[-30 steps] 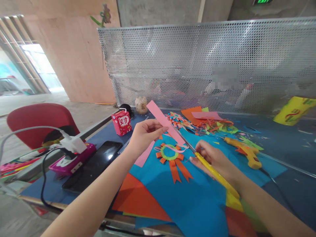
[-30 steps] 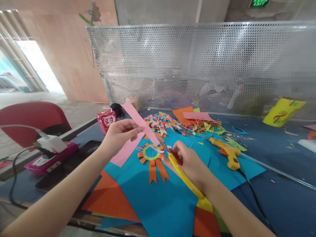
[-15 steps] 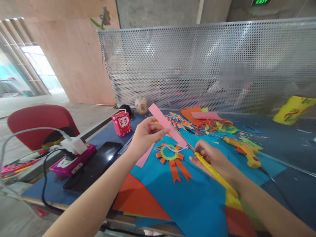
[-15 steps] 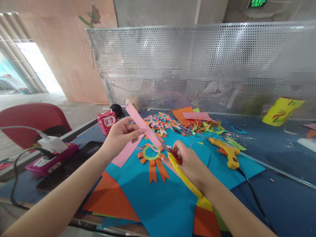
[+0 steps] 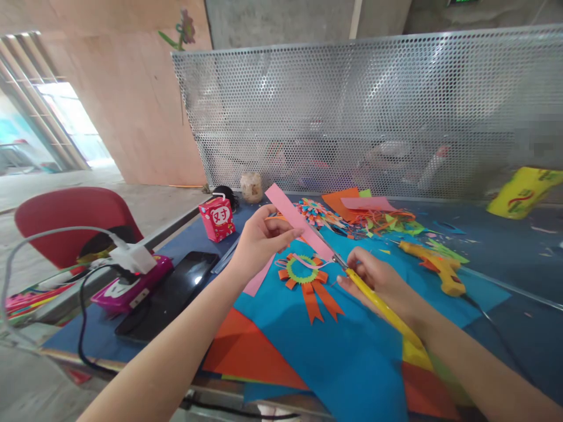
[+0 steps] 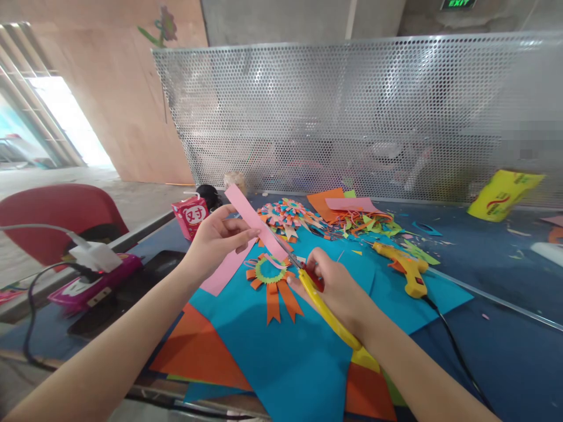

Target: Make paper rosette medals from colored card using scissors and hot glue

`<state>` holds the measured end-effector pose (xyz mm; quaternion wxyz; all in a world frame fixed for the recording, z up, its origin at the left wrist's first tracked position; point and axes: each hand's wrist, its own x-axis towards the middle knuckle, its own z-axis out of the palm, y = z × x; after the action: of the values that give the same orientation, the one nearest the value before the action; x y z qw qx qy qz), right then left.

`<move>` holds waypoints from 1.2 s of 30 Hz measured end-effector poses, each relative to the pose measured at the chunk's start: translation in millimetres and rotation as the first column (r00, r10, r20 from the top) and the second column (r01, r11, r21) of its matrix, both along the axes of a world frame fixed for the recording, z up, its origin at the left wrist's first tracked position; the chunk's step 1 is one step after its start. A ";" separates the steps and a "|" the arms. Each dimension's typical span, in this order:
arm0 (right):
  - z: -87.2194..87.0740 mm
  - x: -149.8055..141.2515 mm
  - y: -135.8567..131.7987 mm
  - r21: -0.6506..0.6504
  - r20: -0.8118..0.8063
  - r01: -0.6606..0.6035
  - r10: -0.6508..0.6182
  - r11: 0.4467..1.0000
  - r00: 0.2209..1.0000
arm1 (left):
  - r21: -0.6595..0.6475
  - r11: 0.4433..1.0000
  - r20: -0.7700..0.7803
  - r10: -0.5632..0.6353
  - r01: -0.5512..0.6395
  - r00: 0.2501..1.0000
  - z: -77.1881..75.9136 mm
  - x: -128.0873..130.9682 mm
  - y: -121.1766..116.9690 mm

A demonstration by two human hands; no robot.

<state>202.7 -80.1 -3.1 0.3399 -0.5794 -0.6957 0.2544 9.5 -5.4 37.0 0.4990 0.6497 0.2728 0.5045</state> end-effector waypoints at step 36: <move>11.2 -7.1 -7.4 0.011 0.017 0.044 -0.044 0.999 0.999 | -0.023 0.999 0.018 -0.043 0.043 0.999 -2.8 2.0 -0.8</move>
<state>195.6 -87.6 8.1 0.3425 -0.5950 -0.6869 0.2384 11.5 -6.2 34.2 0.5198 0.6449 0.2603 0.4961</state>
